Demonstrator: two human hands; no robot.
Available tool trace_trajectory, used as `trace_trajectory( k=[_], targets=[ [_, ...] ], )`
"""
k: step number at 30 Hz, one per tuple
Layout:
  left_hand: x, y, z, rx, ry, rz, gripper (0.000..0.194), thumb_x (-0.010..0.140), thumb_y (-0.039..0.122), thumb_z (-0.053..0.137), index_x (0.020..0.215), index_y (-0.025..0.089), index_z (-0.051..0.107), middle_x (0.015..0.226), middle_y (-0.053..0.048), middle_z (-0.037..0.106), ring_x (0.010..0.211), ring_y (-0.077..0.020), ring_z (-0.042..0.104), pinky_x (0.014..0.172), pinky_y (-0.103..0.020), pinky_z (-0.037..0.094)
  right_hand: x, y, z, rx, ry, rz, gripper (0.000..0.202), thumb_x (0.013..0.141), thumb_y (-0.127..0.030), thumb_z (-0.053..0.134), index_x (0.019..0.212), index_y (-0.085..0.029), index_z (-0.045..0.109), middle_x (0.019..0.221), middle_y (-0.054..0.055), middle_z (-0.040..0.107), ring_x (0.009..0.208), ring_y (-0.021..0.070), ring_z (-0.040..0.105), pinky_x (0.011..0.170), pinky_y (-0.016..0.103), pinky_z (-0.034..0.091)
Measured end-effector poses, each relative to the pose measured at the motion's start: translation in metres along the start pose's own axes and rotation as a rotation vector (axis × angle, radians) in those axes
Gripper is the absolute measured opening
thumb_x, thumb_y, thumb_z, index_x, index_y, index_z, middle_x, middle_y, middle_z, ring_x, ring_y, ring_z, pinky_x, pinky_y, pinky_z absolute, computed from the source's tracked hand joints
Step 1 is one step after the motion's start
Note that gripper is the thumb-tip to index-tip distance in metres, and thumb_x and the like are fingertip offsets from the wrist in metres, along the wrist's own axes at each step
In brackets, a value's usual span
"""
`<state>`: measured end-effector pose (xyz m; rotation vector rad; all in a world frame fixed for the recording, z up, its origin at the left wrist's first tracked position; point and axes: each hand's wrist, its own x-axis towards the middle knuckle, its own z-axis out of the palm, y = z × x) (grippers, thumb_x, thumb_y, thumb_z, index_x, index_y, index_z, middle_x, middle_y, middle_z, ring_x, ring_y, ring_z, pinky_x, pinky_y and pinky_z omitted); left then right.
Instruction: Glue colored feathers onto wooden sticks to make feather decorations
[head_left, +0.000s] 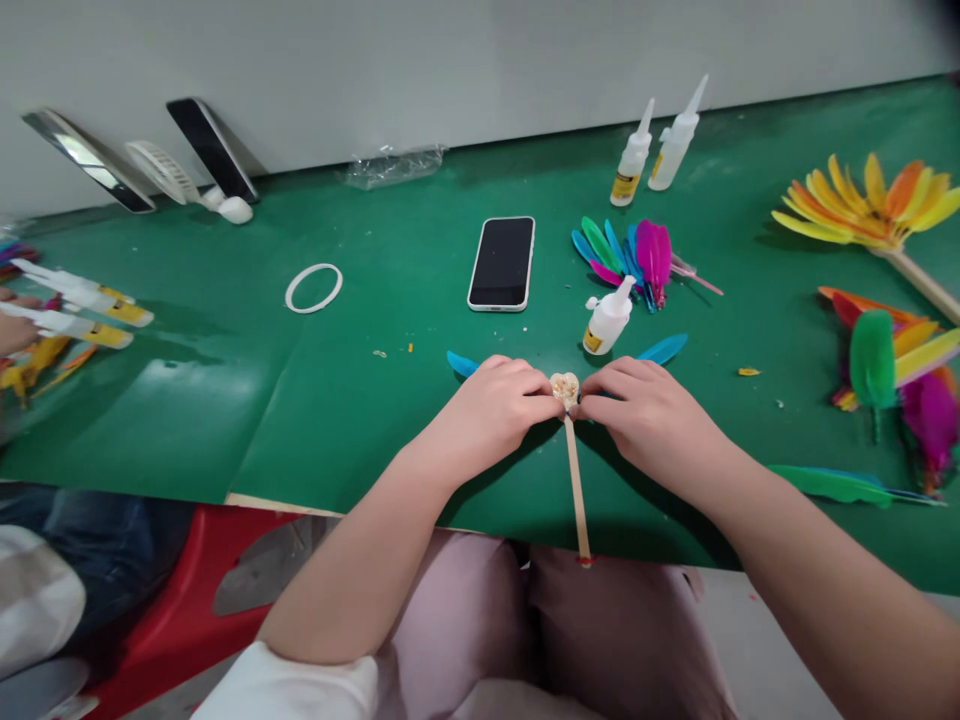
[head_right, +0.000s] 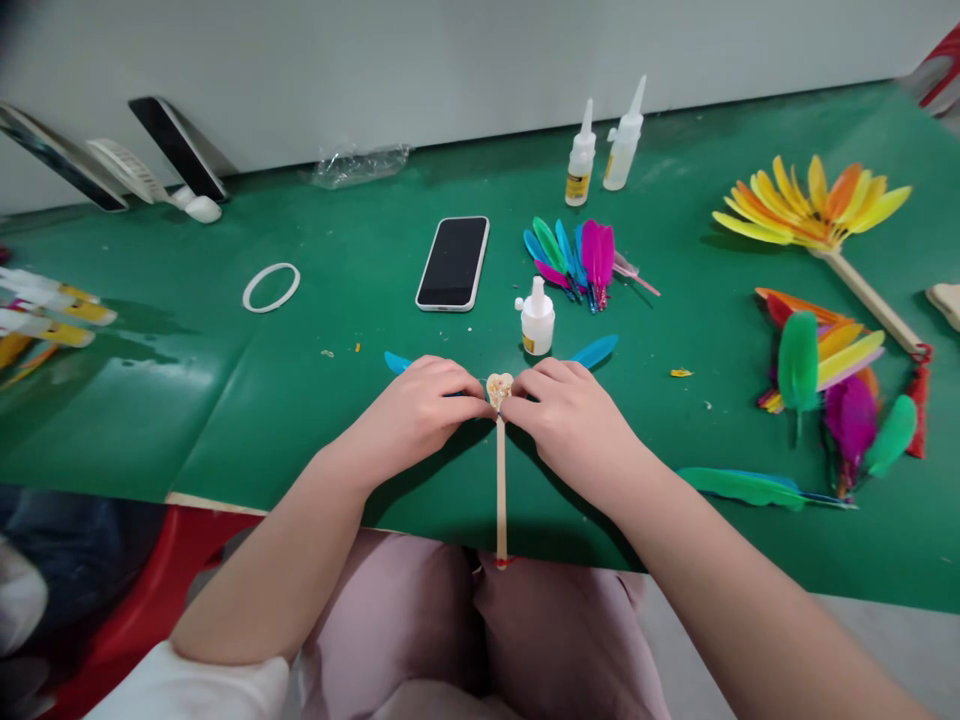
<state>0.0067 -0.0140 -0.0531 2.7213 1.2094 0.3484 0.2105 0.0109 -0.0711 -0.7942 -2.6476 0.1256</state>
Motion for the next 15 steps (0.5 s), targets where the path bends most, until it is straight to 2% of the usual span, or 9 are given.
trace_trajectory(
  k=[10, 15],
  targets=[
    [0.0005, 0.0003, -0.0003, 0.001, -0.003, 0.005, 0.024, 0.087, 0.011, 0.045, 0.093, 0.022, 0.065, 0.088, -0.001, 0.064, 0.086, -0.0146, 0.054, 0.075, -0.031, 0.037, 0.0008, -0.0013, -0.0007, -0.013, -0.004, -0.002, 0.027, 0.08, -0.002, 0.043, 0.081, -0.02, 0.063, 0.084, 0.004, 0.063, 0.081, 0.0161, 0.049, 0.068, 0.03, 0.034],
    [0.0002, -0.0002, -0.0002, -0.008, 0.0, 0.004, 0.025, 0.087, 0.01, 0.045, 0.094, 0.023, 0.065, 0.089, -0.001, 0.065, 0.087, -0.0141, 0.054, 0.076, -0.031, 0.037, 0.0003, -0.0007, -0.0013, -0.005, 0.01, -0.003, 0.025, 0.081, -0.004, 0.044, 0.082, -0.02, 0.064, 0.084, 0.004, 0.063, 0.081, 0.0161, 0.049, 0.069, 0.03, 0.034]
  ],
)
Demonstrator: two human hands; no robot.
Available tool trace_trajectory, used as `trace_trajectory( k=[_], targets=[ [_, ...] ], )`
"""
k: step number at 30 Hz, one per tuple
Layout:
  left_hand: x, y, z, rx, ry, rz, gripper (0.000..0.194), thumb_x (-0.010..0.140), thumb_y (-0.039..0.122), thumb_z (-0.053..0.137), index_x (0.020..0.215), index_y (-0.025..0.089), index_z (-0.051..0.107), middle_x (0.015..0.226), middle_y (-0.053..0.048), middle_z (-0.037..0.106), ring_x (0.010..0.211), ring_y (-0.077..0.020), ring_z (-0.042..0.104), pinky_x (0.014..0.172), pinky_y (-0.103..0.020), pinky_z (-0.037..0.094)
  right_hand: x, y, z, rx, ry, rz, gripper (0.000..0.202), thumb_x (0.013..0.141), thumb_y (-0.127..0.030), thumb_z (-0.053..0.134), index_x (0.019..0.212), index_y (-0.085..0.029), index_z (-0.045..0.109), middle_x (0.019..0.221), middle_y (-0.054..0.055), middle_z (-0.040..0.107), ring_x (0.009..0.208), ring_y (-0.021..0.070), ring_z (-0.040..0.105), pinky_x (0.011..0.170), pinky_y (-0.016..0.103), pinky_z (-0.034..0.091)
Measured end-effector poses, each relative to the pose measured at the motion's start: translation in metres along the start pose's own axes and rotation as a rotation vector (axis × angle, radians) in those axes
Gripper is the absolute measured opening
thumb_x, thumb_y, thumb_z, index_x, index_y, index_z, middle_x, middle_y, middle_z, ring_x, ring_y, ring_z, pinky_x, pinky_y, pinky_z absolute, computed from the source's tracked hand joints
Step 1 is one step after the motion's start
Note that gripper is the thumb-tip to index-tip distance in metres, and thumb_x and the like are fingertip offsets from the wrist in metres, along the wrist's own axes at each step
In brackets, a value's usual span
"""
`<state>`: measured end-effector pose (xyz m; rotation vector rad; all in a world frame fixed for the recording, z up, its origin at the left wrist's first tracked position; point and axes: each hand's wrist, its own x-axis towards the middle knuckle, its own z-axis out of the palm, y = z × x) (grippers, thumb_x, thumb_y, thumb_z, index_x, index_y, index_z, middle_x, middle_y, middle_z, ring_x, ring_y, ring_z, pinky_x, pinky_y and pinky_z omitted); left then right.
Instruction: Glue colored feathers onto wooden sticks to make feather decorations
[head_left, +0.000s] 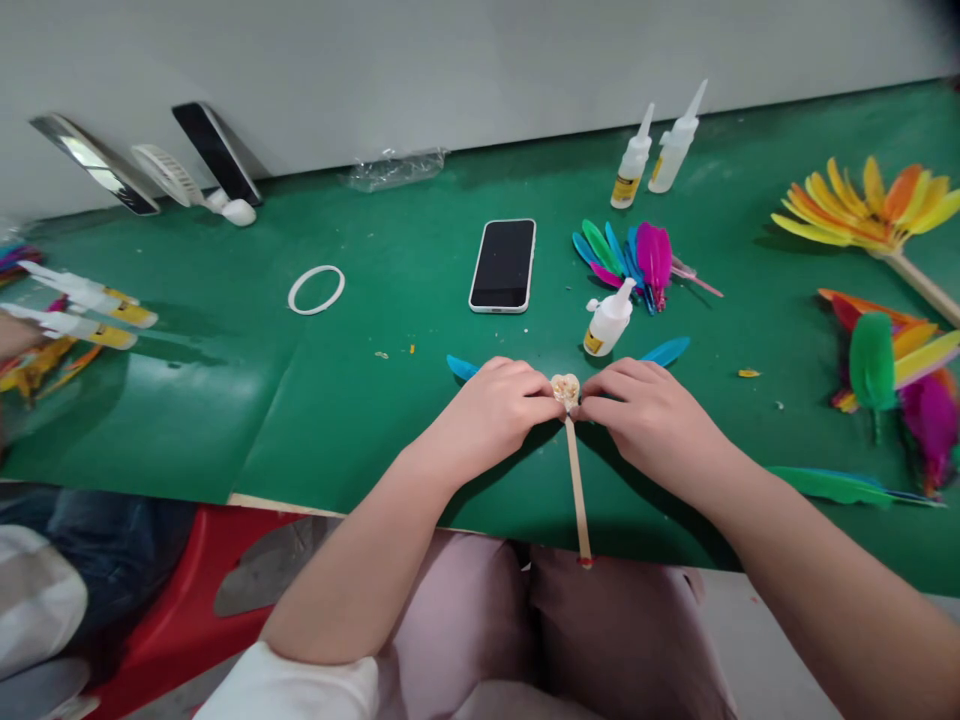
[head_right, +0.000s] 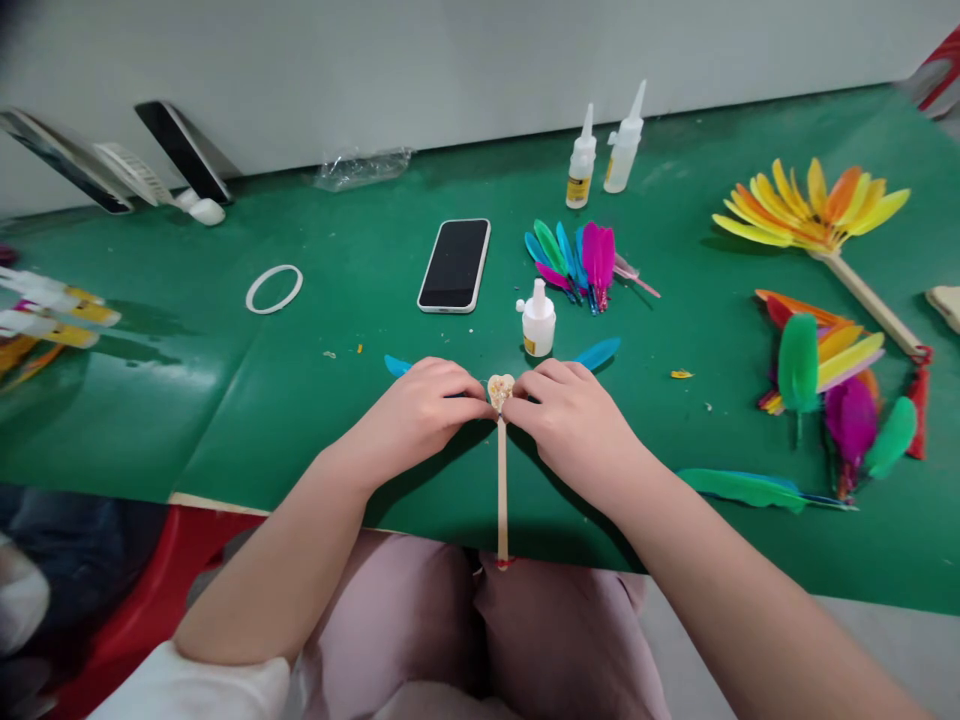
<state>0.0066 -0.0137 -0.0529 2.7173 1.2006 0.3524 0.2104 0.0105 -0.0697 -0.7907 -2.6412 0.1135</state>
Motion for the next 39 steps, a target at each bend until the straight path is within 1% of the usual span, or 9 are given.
trace_trajectory(
  k=[11, 16, 19, 22, 25, 29, 31, 34, 39],
  targets=[
    [0.0, 0.001, -0.002, 0.008, 0.027, -0.026, 0.021, 0.09, 0.016, 0.041, 0.096, 0.02, 0.061, 0.087, -0.003, 0.063, 0.086, -0.0154, 0.054, 0.078, -0.032, 0.037, 0.0, 0.0, -0.007, 0.091, 0.066, 0.045, 0.026, 0.082, -0.006, 0.044, 0.089, -0.021, 0.065, 0.093, 0.006, 0.063, 0.093, 0.0194, 0.05, 0.079, 0.035, 0.041],
    [-0.005, 0.002, -0.011, -0.086, 0.162, -0.059, 0.016, 0.086, 0.014, 0.047, 0.098, 0.018, 0.057, 0.093, -0.003, 0.065, 0.091, -0.0152, 0.055, 0.083, -0.032, 0.039, -0.003, 0.003, -0.018, 0.146, 0.284, 0.103, 0.021, 0.077, -0.007, 0.051, 0.087, -0.021, 0.064, 0.09, 0.006, 0.064, 0.089, 0.0204, 0.053, 0.079, 0.037, 0.046],
    [-0.01, 0.001, -0.015, -0.091, 0.39, -0.101, 0.014, 0.083, 0.011, 0.049, 0.091, 0.018, 0.058, 0.089, -0.003, 0.065, 0.088, -0.0139, 0.057, 0.084, -0.031, 0.041, -0.005, 0.0, -0.025, 0.168, 0.442, 0.219, 0.022, 0.076, -0.006, 0.053, 0.083, -0.024, 0.064, 0.088, 0.004, 0.064, 0.084, 0.0196, 0.057, 0.076, 0.037, 0.048],
    [-0.012, -0.002, -0.016, -0.069, 0.592, -0.158, 0.017, 0.082, 0.008, 0.049, 0.09, 0.018, 0.059, 0.089, -0.003, 0.066, 0.085, -0.0133, 0.058, 0.08, -0.03, 0.045, -0.006, -0.002, -0.031, 0.179, 0.677, 0.454, 0.021, 0.078, -0.008, 0.051, 0.08, -0.023, 0.065, 0.084, 0.005, 0.064, 0.079, 0.0192, 0.06, 0.07, 0.036, 0.049],
    [-0.013, -0.004, -0.017, -0.051, 0.634, -0.182, 0.022, 0.082, 0.006, 0.047, 0.095, 0.018, 0.06, 0.091, -0.004, 0.067, 0.086, -0.0138, 0.059, 0.077, -0.029, 0.046, -0.005, 0.002, -0.034, 0.266, 0.874, 0.652, 0.017, 0.081, -0.013, 0.05, 0.085, -0.019, 0.065, 0.081, 0.007, 0.064, 0.076, 0.0193, 0.061, 0.068, 0.035, 0.049],
    [-0.015, 0.012, -0.017, 0.014, 0.599, -0.177, 0.023, 0.082, 0.006, 0.049, 0.098, 0.016, 0.061, 0.093, -0.004, 0.068, 0.086, -0.0143, 0.06, 0.079, -0.031, 0.046, -0.003, 0.013, -0.032, 0.408, 1.065, 0.737, 0.014, 0.08, -0.018, 0.055, 0.09, -0.016, 0.065, 0.077, 0.006, 0.063, 0.068, 0.0157, 0.062, 0.062, 0.031, 0.049],
    [-0.018, 0.033, -0.013, 0.004, 0.487, -0.142, 0.023, 0.081, 0.007, 0.05, 0.099, 0.016, 0.061, 0.095, -0.004, 0.068, 0.089, -0.0157, 0.059, 0.081, -0.032, 0.045, -0.003, 0.017, -0.03, 0.468, 1.058, 0.767, 0.016, 0.08, -0.021, 0.055, 0.093, -0.017, 0.063, 0.078, 0.003, 0.061, 0.07, 0.0141, 0.061, 0.063, 0.03, 0.048],
    [-0.024, 0.069, 0.003, -0.067, 0.254, -0.105, 0.024, 0.083, 0.015, 0.051, 0.105, 0.016, 0.061, 0.107, -0.007, 0.065, 0.101, -0.0199, 0.056, 0.085, -0.036, 0.046, -0.004, 0.02, -0.029, 0.505, 0.914, 0.811, 0.018, 0.08, -0.024, 0.055, 0.096, -0.02, 0.062, 0.083, 0.001, 0.062, 0.077, 0.0141, 0.061, 0.066, 0.029, 0.048],
    [-0.035, 0.099, 0.031, -0.134, 0.264, -0.135, 0.027, 0.083, 0.014, 0.048, 0.106, 0.016, 0.061, 0.119, -0.01, 0.059, 0.115, -0.0226, 0.05, 0.093, -0.04, 0.044, -0.006, 0.017, -0.028, 0.534, 0.582, 0.809, 0.017, 0.079, -0.031, 0.056, 0.093, -0.024, 0.063, 0.079, 0.001, 0.064, 0.063, 0.0118, 0.056, 0.051, 0.024, 0.043]
  ],
)
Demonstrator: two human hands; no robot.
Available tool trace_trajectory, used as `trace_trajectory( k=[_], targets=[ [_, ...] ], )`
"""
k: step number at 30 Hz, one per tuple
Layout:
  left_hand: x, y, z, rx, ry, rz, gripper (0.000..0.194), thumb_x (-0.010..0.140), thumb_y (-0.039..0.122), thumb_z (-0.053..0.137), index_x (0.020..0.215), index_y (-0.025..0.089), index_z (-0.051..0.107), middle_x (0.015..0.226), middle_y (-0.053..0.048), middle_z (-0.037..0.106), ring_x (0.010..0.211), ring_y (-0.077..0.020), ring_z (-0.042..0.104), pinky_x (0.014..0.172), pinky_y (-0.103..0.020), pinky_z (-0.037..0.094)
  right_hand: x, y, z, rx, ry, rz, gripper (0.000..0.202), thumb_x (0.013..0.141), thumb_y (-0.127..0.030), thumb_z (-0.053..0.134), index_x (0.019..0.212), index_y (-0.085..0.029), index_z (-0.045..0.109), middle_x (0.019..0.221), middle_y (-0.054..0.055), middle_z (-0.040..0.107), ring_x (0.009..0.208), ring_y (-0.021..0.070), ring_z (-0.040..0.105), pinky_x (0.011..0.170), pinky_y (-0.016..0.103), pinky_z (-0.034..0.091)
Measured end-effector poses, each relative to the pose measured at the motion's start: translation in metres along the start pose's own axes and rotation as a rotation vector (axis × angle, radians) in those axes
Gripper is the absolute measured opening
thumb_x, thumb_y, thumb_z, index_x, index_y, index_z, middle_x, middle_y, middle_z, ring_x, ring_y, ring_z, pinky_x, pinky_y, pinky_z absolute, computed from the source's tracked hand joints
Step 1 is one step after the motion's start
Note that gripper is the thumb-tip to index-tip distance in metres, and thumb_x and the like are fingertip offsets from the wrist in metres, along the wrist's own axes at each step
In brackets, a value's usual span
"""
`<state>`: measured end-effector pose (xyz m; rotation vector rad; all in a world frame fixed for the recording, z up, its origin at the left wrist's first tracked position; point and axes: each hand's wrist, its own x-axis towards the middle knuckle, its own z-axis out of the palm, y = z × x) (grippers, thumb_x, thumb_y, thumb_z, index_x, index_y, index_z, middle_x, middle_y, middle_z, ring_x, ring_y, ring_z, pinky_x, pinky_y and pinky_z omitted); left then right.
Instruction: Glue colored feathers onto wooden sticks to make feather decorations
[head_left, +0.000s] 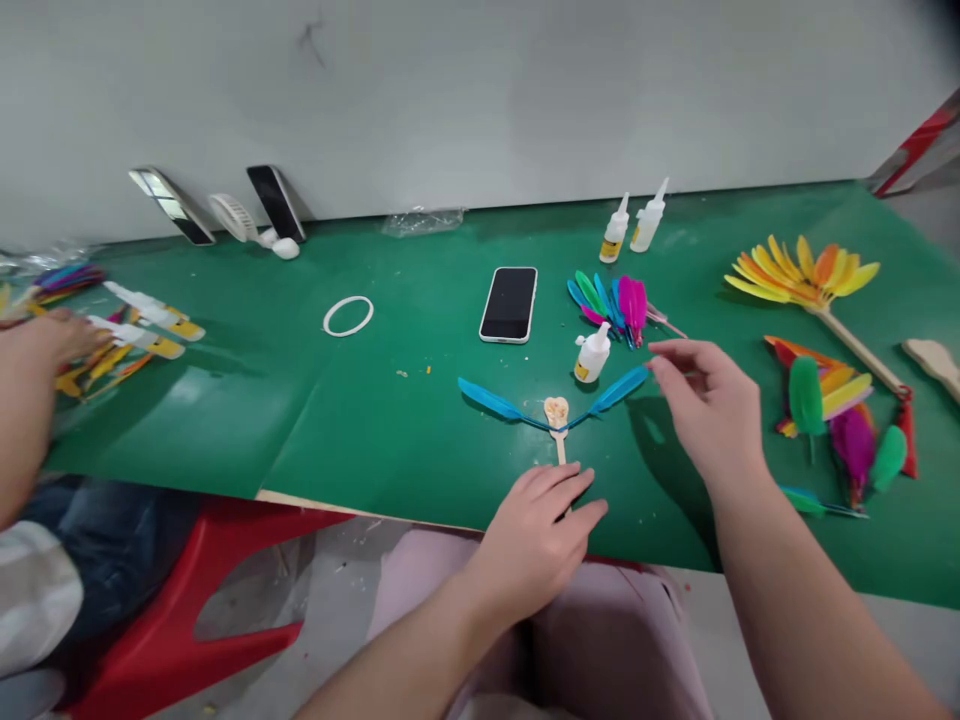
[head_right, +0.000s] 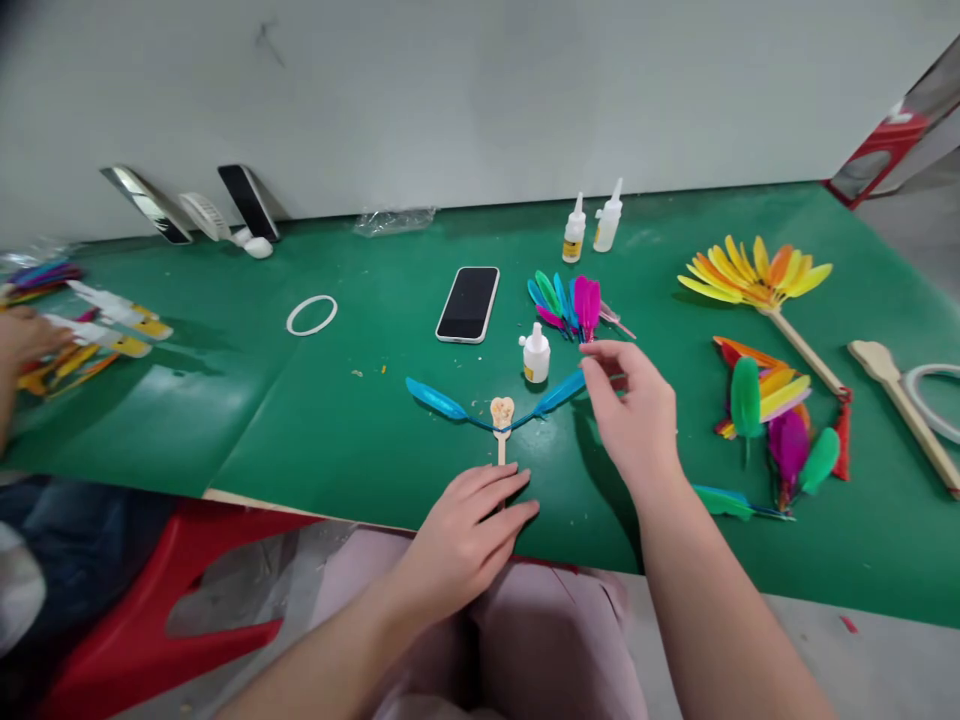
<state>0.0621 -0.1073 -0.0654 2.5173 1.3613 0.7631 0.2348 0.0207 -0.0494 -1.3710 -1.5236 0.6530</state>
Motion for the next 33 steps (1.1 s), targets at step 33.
trace_trajectory(
  k=[33],
  targets=[
    [0.004, -0.01, 0.001, 0.04, 0.002, -0.094, 0.026, 0.086, 0.016, 0.044, 0.105, 0.015, 0.062, 0.12, -0.01, 0.059, 0.117, -0.0223, 0.05, 0.094, -0.04, 0.046, -0.017, 0.015, 0.027, -0.564, -0.47, -0.72, 0.021, 0.09, -0.026, 0.042, 0.083, -0.019, 0.06, 0.087, 0.0, 0.065, 0.069, 0.0084, 0.061, 0.056, 0.02, 0.041]
  ],
)
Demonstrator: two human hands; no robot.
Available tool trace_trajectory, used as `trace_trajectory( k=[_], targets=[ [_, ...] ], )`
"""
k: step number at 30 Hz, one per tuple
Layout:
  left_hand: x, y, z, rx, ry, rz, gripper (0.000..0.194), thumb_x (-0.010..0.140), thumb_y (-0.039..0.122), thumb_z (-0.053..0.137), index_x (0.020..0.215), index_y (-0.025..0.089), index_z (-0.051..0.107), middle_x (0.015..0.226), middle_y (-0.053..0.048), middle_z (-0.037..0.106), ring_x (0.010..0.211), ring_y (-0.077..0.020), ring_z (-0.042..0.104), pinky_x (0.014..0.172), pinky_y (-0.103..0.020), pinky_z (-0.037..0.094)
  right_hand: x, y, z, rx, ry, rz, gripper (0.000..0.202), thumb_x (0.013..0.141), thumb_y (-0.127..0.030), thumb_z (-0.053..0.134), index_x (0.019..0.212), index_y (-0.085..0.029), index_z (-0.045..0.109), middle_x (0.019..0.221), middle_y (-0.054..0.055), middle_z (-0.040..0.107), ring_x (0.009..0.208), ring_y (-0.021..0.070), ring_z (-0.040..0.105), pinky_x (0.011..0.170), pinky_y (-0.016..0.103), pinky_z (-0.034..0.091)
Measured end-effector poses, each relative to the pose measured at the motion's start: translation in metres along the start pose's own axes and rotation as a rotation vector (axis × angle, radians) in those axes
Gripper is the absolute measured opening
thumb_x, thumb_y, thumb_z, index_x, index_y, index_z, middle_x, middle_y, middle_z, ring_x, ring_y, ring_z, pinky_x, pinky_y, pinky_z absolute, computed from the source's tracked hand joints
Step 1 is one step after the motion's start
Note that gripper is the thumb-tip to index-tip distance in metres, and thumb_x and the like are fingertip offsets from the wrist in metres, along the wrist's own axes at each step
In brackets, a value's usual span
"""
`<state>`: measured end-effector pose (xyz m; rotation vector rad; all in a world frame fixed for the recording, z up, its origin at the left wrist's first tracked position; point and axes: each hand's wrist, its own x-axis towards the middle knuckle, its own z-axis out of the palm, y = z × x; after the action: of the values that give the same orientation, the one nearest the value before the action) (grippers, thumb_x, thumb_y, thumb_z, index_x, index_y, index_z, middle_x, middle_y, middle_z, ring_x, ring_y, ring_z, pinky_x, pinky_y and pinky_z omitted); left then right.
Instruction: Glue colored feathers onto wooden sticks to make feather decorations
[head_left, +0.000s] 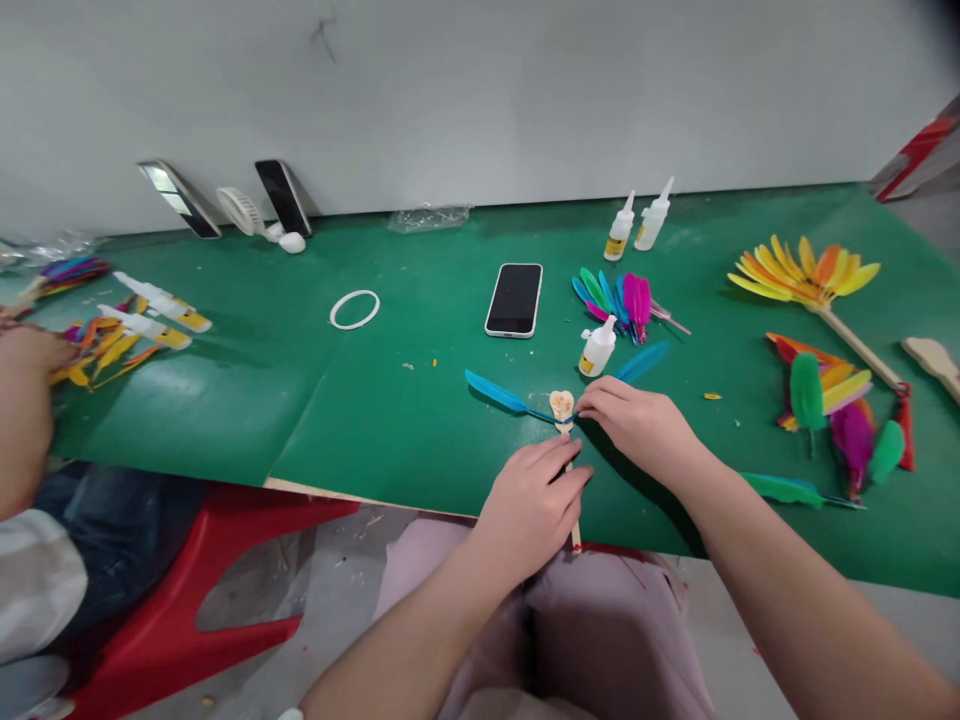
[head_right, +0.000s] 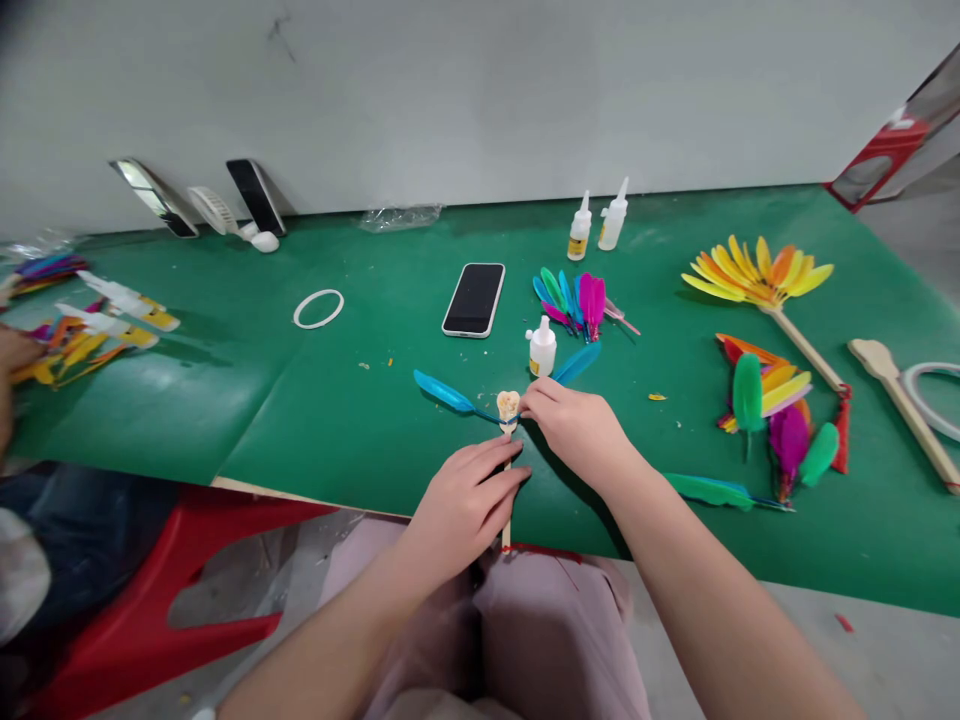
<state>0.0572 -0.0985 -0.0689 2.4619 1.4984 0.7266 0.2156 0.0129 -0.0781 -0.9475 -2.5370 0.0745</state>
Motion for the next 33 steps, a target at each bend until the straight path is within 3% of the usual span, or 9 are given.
trace_trajectory(
  k=[8, 13, 16, 18, 20, 23, 29, 33],
  targets=[
    [0.001, 0.0, -0.001, -0.015, 0.005, -0.002, 0.026, 0.086, 0.016, 0.045, 0.105, 0.015, 0.062, 0.12, -0.01, 0.059, 0.117, -0.0217, 0.049, 0.095, -0.04, 0.045, 0.003, -0.005, -0.011, 0.152, -0.045, 0.08, 0.021, 0.09, -0.025, 0.04, 0.085, -0.019, 0.06, 0.091, 0.004, 0.065, 0.078, 0.0132, 0.062, 0.066, 0.023, 0.046],
    [-0.001, -0.001, 0.001, -0.057, 0.015, -0.004, 0.026, 0.087, 0.015, 0.044, 0.106, 0.015, 0.062, 0.12, -0.01, 0.059, 0.118, -0.0222, 0.049, 0.096, -0.041, 0.044, 0.005, -0.005, -0.019, 0.394, 0.033, 0.181, 0.016, 0.087, -0.026, 0.045, 0.086, -0.021, 0.06, 0.087, 0.004, 0.066, 0.077, 0.0147, 0.062, 0.068, 0.026, 0.047],
    [-0.002, 0.0, 0.001, -0.19, 0.133, -0.068, 0.024, 0.086, 0.015, 0.048, 0.105, 0.015, 0.063, 0.115, -0.01, 0.061, 0.113, -0.0199, 0.052, 0.095, -0.037, 0.045, 0.006, -0.009, -0.024, 0.571, -0.036, 0.314, 0.014, 0.084, -0.029, 0.049, 0.086, -0.022, 0.062, 0.066, 0.0, 0.064, 0.051, 0.011, 0.057, 0.054, 0.025, 0.045],
    [0.0, 0.001, -0.001, -0.335, 0.255, -0.189, 0.02, 0.085, 0.017, 0.052, 0.1, 0.017, 0.065, 0.104, -0.007, 0.066, 0.101, -0.0172, 0.058, 0.09, -0.034, 0.048, 0.006, -0.014, -0.028, 0.725, -0.085, 0.439, 0.015, 0.083, -0.031, 0.051, 0.085, -0.021, 0.062, 0.058, -0.003, 0.061, 0.036, 0.0078, 0.048, 0.043, 0.023, 0.041],
    [0.007, 0.002, -0.006, -0.485, 0.336, -0.349, 0.017, 0.083, 0.021, 0.055, 0.095, 0.019, 0.067, 0.095, -0.005, 0.069, 0.091, -0.0157, 0.062, 0.084, -0.031, 0.05, 0.006, -0.02, -0.032, 0.87, -0.081, 0.526, 0.017, 0.081, -0.035, 0.054, 0.084, -0.021, 0.061, 0.063, -0.003, 0.064, 0.031, 0.0056, 0.044, 0.036, 0.022, 0.038],
    [0.021, 0.005, -0.015, -0.719, 0.387, -0.524, 0.018, 0.082, 0.025, 0.058, 0.096, 0.02, 0.068, 0.097, -0.004, 0.067, 0.09, -0.0154, 0.062, 0.083, -0.029, 0.05, 0.008, -0.029, -0.038, 1.015, -0.001, 0.587, 0.021, 0.077, -0.04, 0.058, 0.08, -0.02, 0.057, 0.07, -0.002, 0.065, 0.029, 0.004, 0.042, 0.028, 0.02, 0.031],
    [0.048, 0.013, -0.019, -1.067, 0.554, -0.583, 0.017, 0.073, 0.027, 0.067, 0.089, 0.021, 0.071, 0.093, -0.003, 0.057, 0.088, -0.0141, 0.059, 0.077, -0.027, 0.05, 0.013, -0.046, -0.053, 1.09, 0.111, 0.61, 0.021, 0.077, -0.039, 0.059, 0.08, -0.021, 0.049, 0.065, -0.005, 0.06, 0.027, 0.0035, 0.043, 0.025, 0.017, 0.03],
    [0.066, 0.017, -0.025, -1.063, 0.657, -0.541, 0.011, 0.071, 0.028, 0.069, 0.08, 0.021, 0.07, 0.09, -0.002, 0.051, 0.089, -0.013, 0.056, 0.083, -0.029, 0.047, 0.018, -0.054, -0.075, 1.066, 0.067, 0.569, 0.016, 0.08, -0.035, 0.056, 0.081, -0.023, 0.046, 0.059, -0.007, 0.055, 0.027, 0.004, 0.042, 0.025, 0.017, 0.03]
  ],
)
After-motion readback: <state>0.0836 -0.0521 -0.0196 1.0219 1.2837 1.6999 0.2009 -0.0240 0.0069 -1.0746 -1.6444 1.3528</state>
